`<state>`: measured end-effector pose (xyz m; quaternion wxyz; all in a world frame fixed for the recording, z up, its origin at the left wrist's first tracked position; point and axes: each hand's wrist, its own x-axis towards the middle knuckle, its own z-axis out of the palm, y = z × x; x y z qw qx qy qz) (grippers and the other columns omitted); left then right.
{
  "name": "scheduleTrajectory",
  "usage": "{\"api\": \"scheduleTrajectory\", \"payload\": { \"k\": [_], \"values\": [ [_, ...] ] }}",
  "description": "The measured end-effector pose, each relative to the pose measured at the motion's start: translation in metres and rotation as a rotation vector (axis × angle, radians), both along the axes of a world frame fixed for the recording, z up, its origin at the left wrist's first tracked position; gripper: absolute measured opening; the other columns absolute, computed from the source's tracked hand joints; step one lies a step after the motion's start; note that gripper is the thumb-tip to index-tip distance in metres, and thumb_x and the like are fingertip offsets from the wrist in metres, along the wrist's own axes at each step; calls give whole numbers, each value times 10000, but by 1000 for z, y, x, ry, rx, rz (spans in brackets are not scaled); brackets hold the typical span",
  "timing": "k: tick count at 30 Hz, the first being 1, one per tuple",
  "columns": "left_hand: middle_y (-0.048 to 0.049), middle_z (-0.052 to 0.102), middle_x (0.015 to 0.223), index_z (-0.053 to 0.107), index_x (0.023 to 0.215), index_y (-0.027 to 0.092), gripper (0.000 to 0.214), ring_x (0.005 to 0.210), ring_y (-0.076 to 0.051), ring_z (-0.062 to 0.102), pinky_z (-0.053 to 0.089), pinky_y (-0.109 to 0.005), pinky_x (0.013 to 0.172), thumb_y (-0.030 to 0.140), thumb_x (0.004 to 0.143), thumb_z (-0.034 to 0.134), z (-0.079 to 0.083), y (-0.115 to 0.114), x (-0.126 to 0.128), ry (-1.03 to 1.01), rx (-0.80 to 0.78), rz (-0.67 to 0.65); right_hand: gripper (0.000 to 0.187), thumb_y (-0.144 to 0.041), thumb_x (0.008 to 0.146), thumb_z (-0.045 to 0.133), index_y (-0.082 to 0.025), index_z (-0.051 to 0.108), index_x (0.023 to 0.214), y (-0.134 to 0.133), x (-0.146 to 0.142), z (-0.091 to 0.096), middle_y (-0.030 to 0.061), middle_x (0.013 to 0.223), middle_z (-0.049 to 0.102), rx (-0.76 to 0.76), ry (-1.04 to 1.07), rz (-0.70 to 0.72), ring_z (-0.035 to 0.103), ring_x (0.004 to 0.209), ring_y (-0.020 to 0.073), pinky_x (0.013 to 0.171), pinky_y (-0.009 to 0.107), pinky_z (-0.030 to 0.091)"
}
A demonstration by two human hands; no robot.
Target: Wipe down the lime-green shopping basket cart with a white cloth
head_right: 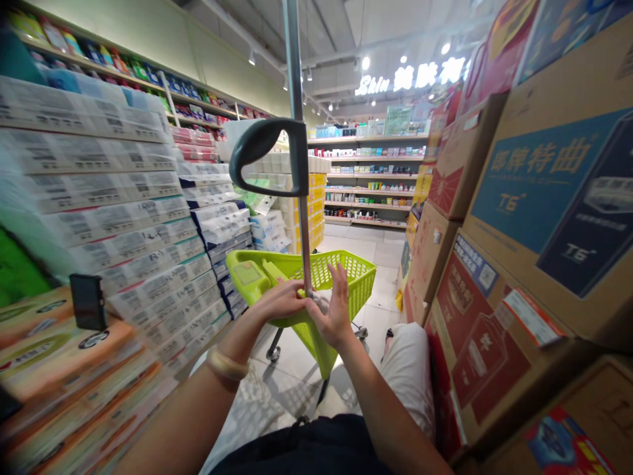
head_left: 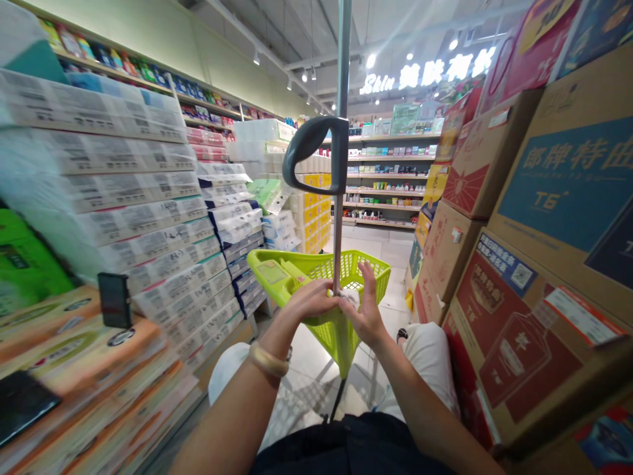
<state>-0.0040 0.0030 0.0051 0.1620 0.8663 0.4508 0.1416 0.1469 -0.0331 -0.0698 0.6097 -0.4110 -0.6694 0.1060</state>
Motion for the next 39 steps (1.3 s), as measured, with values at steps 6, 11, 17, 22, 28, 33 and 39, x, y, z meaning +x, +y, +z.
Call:
{"api": "scheduleTrajectory", "payload": {
  "k": [6, 11, 17, 22, 28, 33, 39],
  "values": [
    [-35, 757, 911, 732, 980, 216, 290, 840, -218, 680, 493, -268, 713, 327, 824, 513, 3, -4, 0, 18, 27, -1, 138, -364, 822, 698, -286, 723, 933, -31, 3, 49, 58, 1430, 471, 79, -76, -145, 155, 1479, 365, 1128, 603, 270],
    [-40, 755, 1002, 732, 975, 221, 285, 939, -233, 677, 500, -279, 771, 298, 815, 509, 5, -4, -1, 25, 42, -32, 116, -326, 865, 650, -310, 751, 808, -34, 0, 50, 55, 1232, 629, 39, -105, -99, 410, 1366, 336, 1036, 572, 396],
    [-48, 748, 1060, 724, 1010, 232, 295, 959, -246, 679, 505, -290, 773, 297, 813, 514, 3, -3, -2, 30, 49, -45, 113, -301, 868, 640, -301, 744, 823, -34, 0, 50, 37, 1303, 596, 79, -151, -79, 418, 1370, 314, 1098, 556, 336],
    [-52, 755, 918, 705, 1056, 227, 314, 821, -233, 686, 500, -281, 690, 286, 791, 547, -1, -3, -2, 38, 66, 11, 304, -283, 880, 575, -250, 632, 1177, -12, 4, 24, 91, 1426, 504, 53, -134, 34, 402, 1389, 275, 1158, 489, 305],
    [-3, 743, 1029, 690, 1076, 269, 335, 837, -190, 682, 494, -245, 712, 255, 767, 560, -4, -5, -8, -5, 74, -55, 495, -278, 912, 455, -227, 426, 1404, 15, -9, -34, 100, 1367, 566, -109, -77, 104, 520, 1277, 239, 1106, 437, 397],
    [-28, 734, 973, 689, 1017, 222, 275, 800, -187, 670, 499, -256, 713, 304, 786, 565, -4, -8, -17, -28, 71, -55, 435, -247, 911, 419, -252, 522, 1334, 25, -12, -46, 67, 1280, 631, -106, -156, 96, 573, 1194, 228, 1057, 403, 432],
    [-44, 713, 1052, 688, 1042, 211, 285, 804, -170, 648, 505, -265, 759, 271, 788, 574, -4, -8, -17, -52, 108, -90, 304, -299, 918, 375, -216, 629, 1063, 53, 12, -57, 85, 1105, 660, -154, -85, 9, 586, 1105, 233, 1007, 408, 441]
  ]
}}
